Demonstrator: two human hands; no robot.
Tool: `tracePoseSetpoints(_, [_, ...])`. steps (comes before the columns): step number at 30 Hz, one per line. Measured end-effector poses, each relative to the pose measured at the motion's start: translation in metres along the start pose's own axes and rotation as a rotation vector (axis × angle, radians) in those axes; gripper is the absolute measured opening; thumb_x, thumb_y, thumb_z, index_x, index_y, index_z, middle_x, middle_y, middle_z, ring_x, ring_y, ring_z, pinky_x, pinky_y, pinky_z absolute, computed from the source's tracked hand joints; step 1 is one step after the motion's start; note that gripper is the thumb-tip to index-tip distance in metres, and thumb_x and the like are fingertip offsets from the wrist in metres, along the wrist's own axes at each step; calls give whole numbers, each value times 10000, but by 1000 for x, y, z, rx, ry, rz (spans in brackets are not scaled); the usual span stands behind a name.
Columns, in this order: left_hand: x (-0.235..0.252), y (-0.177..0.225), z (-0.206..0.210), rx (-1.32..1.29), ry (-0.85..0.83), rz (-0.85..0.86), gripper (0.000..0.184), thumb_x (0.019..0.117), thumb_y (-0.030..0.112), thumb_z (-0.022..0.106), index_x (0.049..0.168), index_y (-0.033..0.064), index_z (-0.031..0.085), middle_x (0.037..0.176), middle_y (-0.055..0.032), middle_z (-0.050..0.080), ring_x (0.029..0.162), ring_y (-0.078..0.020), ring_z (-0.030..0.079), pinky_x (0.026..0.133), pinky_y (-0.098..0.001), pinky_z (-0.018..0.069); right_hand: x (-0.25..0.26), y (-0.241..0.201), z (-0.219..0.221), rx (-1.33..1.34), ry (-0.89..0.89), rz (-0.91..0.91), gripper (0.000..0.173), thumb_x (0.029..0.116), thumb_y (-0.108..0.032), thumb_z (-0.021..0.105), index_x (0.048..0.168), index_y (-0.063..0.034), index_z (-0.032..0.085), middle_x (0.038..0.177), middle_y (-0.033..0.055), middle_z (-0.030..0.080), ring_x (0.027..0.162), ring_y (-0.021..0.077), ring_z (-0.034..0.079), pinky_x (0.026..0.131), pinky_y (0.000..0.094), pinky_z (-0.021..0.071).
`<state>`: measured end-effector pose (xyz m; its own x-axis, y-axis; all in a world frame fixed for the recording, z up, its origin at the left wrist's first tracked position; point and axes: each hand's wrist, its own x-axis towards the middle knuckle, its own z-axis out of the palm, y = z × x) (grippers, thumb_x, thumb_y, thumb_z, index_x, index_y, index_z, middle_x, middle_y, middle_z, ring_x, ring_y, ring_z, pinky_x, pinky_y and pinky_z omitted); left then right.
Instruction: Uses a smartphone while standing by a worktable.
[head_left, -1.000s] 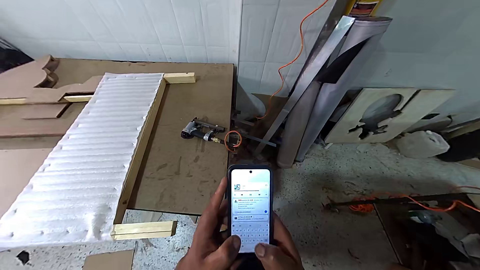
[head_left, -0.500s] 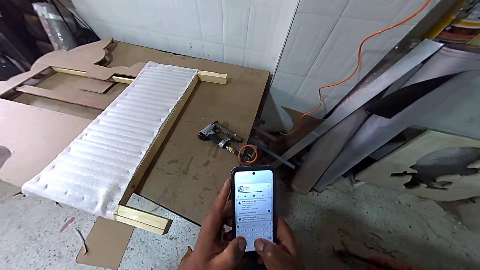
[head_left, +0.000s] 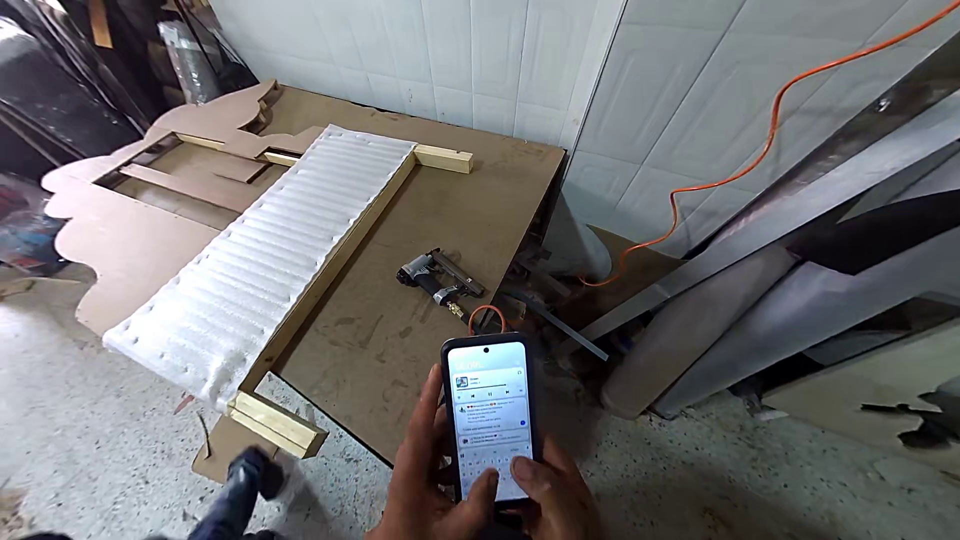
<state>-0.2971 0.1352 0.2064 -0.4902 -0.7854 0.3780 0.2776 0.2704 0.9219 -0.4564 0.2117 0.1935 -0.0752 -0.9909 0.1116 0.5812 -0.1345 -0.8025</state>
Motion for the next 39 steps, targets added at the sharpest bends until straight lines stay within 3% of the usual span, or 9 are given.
tracePoseSetpoints(5, [1, 3, 6, -34, -36, 5, 956, 951, 228, 697, 1653, 262, 48, 1474, -172, 519, 1149, -322, 671, 865, -462, 635, 3, -11, -15, -96, -134, 7, 602, 966, -96, 607, 1501, -52, 334, 1303, 86, 651, 1142, 188, 672, 970, 410, 585])
tracePoseSetpoints(7, [3, 2, 11, -10, 7, 23, 947, 950, 197, 699, 1653, 239, 65, 1438, -173, 552, 1117, -308, 688, 858, -447, 640, 3, -15, -14, -167, -133, 10, 608, 941, -38, 618, 1480, -23, 336, 1283, 81, 661, 1120, 179, 683, 953, 397, 599])
tracePoseSetpoints(11, [5, -1, 19, 46, 88, 39, 1025, 881, 61, 759, 1649, 211, 98, 1368, -175, 604, 1075, -315, 706, 855, -452, 646, 4, -14, -17, -101, -153, -13, 568, 1017, -147, 566, 1517, -40, 321, 1335, 83, 624, 1179, 171, 643, 1011, 392, 559])
tracePoseSetpoints(15, [5, 1, 14, 21, 2, 20, 976, 931, 163, 709, 1651, 279, 60, 1458, -170, 538, 1126, -324, 683, 839, -456, 645, 6, -13, -15, -35, -66, -24, 468, 1077, -234, 492, 1502, -60, 403, 1312, 106, 647, 1154, 199, 664, 993, 418, 572])
tracePoseSetpoints(20, [4, 4, 8, 15, -26, 8, 1004, 902, 78, 690, 1649, 301, 57, 1442, -156, 551, 1126, -313, 681, 807, -447, 647, 4, -10, -15, 4, -111, -31, 511, 1045, -153, 501, 1526, -66, 352, 1342, 122, 622, 1177, 222, 650, 992, 449, 566])
tracePoseSetpoints(23, [2, 5, 1, -7, -59, 6, 972, 937, 224, 690, 1651, 299, 35, 1463, -166, 530, 1151, -322, 666, 846, -462, 634, 4, -13, -7, -40, -58, 7, 487, 1056, -138, 491, 1515, -41, 360, 1316, 132, 639, 1152, 235, 668, 976, 456, 583])
tracePoseSetpoints(27, [3, 7, -11, -40, -69, 12, 931, 973, 382, 660, 1655, 252, 40, 1445, -171, 549, 1131, -303, 680, 859, -448, 634, 4, -12, -2, -152, -139, 12, 709, 933, -102, 664, 1520, -19, 273, 1324, 109, 638, 1146, 216, 676, 956, 434, 601])
tracePoseSetpoints(30, [1, 8, -17, -75, -63, 19, 921, 984, 412, 643, 1657, 221, 44, 1433, -177, 559, 1131, -295, 681, 879, -435, 629, 4, -11, 8, -192, -111, 37, 712, 893, -20, 671, 1492, 9, 287, 1287, 110, 655, 1107, 212, 696, 921, 422, 620])
tracePoseSetpoints(39, [-3, 14, -37, -147, -19, 43, 901, 989, 427, 628, 1654, 187, 70, 1398, -192, 579, 1133, -297, 676, 932, -443, 605, 13, 7, 11, 117, -354, 49, 659, 980, -138, 578, 1566, -115, 279, 1416, 94, 584, 1259, 221, 604, 1062, 468, 516])
